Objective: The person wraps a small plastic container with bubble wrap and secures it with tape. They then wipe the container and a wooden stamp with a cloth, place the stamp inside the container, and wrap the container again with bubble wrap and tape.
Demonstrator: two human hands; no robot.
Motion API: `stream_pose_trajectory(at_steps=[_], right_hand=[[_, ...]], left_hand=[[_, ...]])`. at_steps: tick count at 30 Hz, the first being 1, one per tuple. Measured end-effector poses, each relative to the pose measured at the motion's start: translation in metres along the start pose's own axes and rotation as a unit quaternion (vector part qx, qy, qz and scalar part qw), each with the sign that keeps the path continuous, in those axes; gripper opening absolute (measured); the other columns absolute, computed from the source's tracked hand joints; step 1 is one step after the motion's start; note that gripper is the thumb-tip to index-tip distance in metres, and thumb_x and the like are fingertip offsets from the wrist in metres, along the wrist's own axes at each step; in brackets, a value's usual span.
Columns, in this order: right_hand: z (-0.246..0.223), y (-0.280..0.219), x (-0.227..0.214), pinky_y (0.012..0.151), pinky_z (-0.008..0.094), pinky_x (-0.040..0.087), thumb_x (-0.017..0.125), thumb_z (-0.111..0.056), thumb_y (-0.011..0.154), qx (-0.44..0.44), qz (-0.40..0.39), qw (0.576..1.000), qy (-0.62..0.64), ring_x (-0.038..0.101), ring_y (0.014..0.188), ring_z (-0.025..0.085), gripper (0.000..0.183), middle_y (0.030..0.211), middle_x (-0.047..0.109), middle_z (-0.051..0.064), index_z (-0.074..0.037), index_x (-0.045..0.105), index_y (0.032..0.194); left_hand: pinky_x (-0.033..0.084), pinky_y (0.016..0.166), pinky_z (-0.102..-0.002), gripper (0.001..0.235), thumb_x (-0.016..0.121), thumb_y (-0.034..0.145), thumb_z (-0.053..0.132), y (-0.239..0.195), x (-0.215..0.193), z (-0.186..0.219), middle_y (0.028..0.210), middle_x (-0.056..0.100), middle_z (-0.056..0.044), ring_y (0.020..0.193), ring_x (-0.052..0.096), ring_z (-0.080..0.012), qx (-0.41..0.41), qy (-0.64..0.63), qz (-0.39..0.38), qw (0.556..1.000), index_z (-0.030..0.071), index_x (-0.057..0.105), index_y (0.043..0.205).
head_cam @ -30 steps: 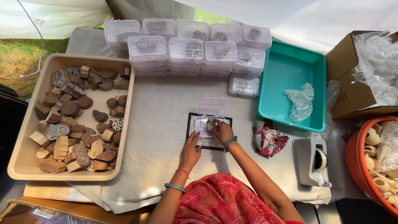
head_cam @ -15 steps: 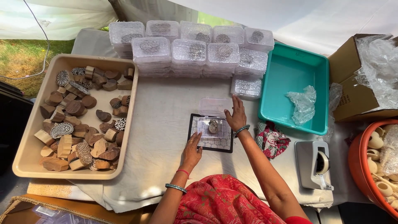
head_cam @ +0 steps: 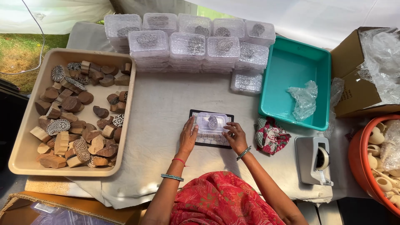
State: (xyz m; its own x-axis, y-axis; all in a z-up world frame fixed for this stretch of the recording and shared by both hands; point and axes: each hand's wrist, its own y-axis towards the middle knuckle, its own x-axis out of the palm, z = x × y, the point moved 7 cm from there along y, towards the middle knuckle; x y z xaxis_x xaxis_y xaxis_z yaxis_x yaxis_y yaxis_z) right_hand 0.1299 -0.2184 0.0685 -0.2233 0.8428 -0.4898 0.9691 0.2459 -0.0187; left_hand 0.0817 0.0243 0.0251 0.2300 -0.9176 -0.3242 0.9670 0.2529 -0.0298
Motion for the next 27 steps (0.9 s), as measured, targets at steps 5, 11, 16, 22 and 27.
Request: stream_pose_trajectory(at_steps=[5,11,16,22,27], right_hand=[[0.007,-0.010,0.011,0.068,0.030,0.059,0.075,-0.010,0.088,0.001,0.006,0.997,-0.076,0.071,0.077,0.014,0.026,0.128,0.063,0.007,-0.004,0.073,0.113],[0.006,-0.008,0.008,0.079,0.035,0.059,0.076,-0.016,0.088,-0.013,-0.034,0.988,-0.151,0.071,0.086,0.020,0.029,0.128,0.065,0.005,-0.012,0.074,0.118],[-0.018,0.017,-0.005,0.096,0.040,0.053,0.088,-0.028,0.073,-0.071,-0.022,0.964,-0.257,0.056,0.123,0.029,0.070,0.144,0.050,0.007,-0.015,0.060,0.136],[0.008,0.043,0.018,0.113,0.041,0.040,0.096,-0.045,0.060,-0.050,-0.150,0.921,-0.357,0.040,0.142,0.029,0.119,0.167,0.026,0.006,-0.016,0.032,0.156],[0.017,0.043,0.023,0.118,0.039,0.039,0.094,-0.045,0.060,-0.052,-0.179,0.927,-0.326,0.040,0.144,0.028,0.121,0.166,0.027,0.006,-0.012,0.030,0.156]], left_hand=[[0.046,0.111,-0.038,0.045,0.064,0.096,0.027,0.006,0.011,0.019,0.164,0.040,0.000,0.140,0.050,-0.0253,0.041,0.202,-0.105,0.973,0.018,0.061,0.140],[0.043,0.112,-0.036,0.050,0.068,0.093,0.030,0.004,0.010,0.025,0.164,0.034,0.009,0.143,0.045,-0.0201,0.056,0.307,-0.123,0.942,0.024,0.060,0.142],[0.041,0.112,-0.037,0.055,0.070,0.092,0.035,0.004,0.015,0.021,0.165,0.032,0.005,0.143,0.043,-0.0224,0.098,0.359,-0.115,0.921,0.022,0.058,0.144],[0.039,0.113,-0.040,0.062,0.075,0.085,0.043,0.009,0.018,0.022,0.164,0.033,0.004,0.144,0.042,-0.0217,0.111,0.400,-0.117,0.902,0.022,0.060,0.141],[0.038,0.114,-0.041,0.064,0.078,0.082,0.042,0.010,0.024,0.020,0.163,0.037,0.004,0.143,0.043,-0.0178,0.110,0.428,-0.110,0.890,0.021,0.061,0.141]])
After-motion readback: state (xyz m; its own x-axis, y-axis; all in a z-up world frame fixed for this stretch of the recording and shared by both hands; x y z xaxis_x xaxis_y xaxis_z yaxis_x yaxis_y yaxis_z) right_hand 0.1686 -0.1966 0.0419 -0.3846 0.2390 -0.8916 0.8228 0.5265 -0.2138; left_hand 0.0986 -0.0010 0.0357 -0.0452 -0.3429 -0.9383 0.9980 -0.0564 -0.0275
